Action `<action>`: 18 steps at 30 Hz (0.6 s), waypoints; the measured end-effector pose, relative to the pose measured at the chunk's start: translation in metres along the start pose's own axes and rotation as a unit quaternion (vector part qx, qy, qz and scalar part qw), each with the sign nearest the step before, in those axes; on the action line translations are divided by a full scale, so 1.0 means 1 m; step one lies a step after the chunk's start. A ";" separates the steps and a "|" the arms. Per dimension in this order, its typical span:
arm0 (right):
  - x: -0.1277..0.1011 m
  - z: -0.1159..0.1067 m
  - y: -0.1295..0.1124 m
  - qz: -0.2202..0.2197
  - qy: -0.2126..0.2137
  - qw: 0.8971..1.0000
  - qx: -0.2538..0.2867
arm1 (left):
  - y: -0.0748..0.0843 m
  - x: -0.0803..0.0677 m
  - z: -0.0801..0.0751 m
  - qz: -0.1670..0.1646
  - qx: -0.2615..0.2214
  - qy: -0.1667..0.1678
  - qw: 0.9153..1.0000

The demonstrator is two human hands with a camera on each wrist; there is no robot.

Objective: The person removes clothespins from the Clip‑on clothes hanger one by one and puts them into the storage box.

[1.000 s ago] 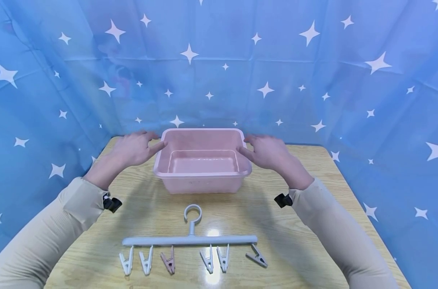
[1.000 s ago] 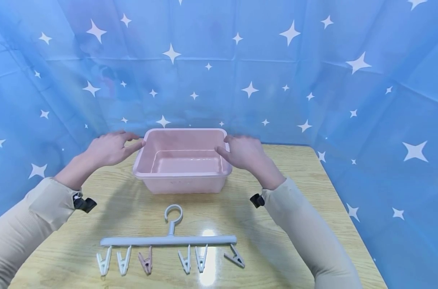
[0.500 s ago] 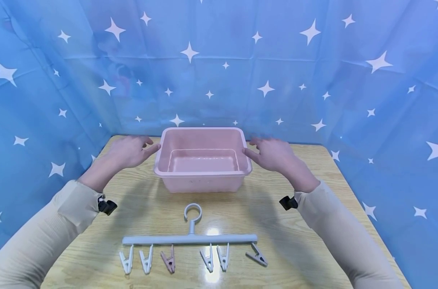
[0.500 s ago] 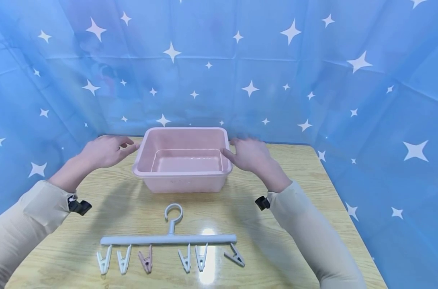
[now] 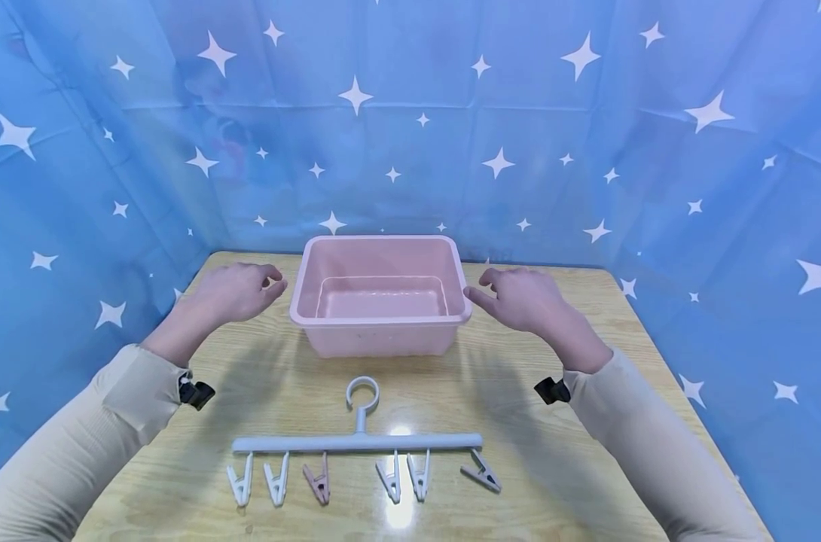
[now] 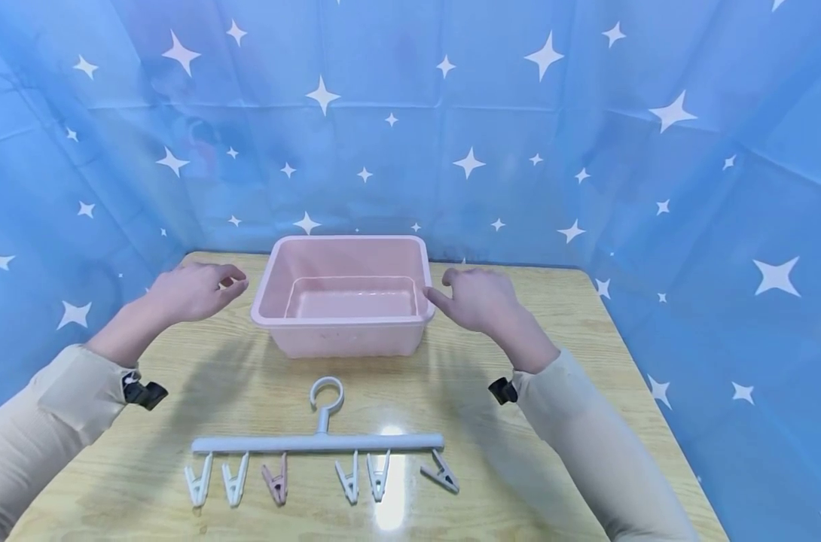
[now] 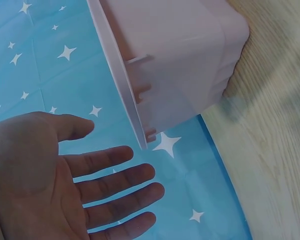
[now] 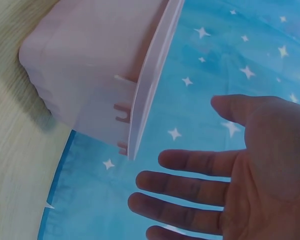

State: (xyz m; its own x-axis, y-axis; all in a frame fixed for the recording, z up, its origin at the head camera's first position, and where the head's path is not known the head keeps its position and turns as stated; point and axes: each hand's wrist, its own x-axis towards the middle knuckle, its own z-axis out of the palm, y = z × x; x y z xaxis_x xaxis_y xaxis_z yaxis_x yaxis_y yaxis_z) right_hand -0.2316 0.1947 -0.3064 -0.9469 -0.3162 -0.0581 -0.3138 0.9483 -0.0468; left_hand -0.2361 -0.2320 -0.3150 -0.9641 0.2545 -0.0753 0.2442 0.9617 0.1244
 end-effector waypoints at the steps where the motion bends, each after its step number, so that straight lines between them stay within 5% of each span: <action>1: -0.001 0.001 -0.001 -0.002 0.000 1.000 -0.001 | 0.000 -0.001 0.001 -0.001 -0.001 -0.002 1.000; 18: -0.017 0.018 -0.015 -0.026 -0.015 1.000 0.002 | -0.004 -0.013 0.016 -0.008 0.014 -0.058 0.998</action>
State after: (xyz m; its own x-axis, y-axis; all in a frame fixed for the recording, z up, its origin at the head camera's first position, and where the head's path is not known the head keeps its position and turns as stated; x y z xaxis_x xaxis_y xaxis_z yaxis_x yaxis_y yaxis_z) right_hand -0.2098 0.1856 -0.3225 -0.9266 -0.3663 -0.0850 -0.3628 0.9303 -0.0546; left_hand -0.2228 -0.2371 -0.3308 -0.9500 0.2470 -0.1911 0.2325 0.9679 0.0952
